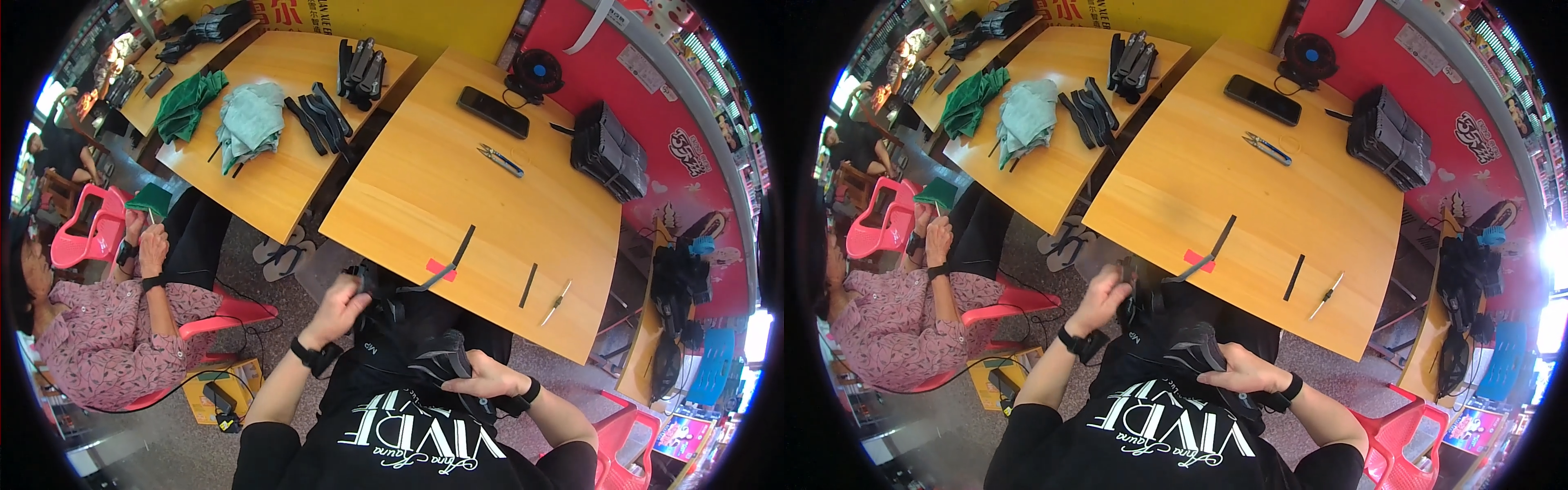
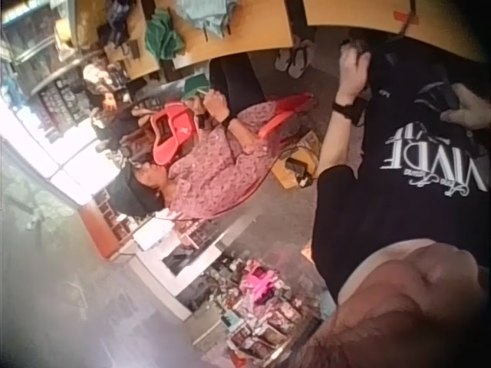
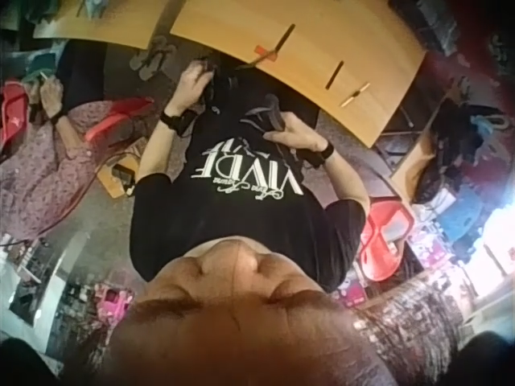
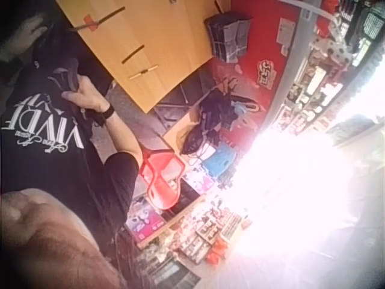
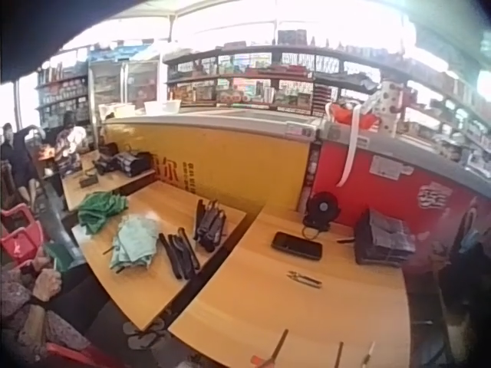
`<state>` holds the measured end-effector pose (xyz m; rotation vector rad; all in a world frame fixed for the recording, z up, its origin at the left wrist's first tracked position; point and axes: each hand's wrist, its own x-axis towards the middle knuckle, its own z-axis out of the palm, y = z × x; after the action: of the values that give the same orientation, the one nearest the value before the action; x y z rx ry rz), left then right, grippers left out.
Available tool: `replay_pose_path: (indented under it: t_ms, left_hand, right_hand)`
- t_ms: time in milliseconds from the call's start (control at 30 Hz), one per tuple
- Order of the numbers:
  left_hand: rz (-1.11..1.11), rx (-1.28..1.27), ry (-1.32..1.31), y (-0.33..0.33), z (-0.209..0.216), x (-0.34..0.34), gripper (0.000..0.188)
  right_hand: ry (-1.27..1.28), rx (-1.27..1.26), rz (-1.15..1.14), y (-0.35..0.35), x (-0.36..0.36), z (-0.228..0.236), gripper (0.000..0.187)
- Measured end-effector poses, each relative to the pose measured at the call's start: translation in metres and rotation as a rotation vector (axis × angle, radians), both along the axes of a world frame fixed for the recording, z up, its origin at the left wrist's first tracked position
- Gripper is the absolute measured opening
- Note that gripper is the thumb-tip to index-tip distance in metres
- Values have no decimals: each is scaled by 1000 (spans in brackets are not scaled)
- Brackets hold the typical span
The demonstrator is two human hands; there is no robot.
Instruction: Assembling black plastic components for a product at a workshop table.
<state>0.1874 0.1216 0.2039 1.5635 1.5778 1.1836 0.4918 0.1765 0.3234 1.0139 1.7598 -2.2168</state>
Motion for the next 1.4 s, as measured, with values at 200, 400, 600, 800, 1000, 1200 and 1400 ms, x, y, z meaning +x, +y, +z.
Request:
replay_pose_path:
  t_ms: [200, 400, 600, 800, 1000, 1200, 1400]
  left_hand:
    - [-326, -65, -249, 1, 39, 31, 41]
    - [-440, -25, -21, 16, 35, 22, 46]
    - [-328, -48, 38, 9, 32, 27, 37]
    - [-578, -39, -138, 26, 28, 12, 24]
    - [-315, -275, -510, 19, 17, 25, 18]
    - [252, -196, -919, 28, -6, 7, 20]
    - [-208, -349, -779, 31, 14, 10, 18]
  right_hand:
    - [96, 56, 7, -2, -8, -4, 23]
    - [122, 201, 111, -3, -10, -7, 25]
    - [148, 414, 165, 0, -13, -2, 28]
    - [99, 287, 162, -1, -12, 0, 33]
    - [53, 368, 199, -1, -11, -6, 32]
    - [185, 470, 194, -17, 6, -15, 30]
    - [75, 313, 167, -9, -1, -6, 32]
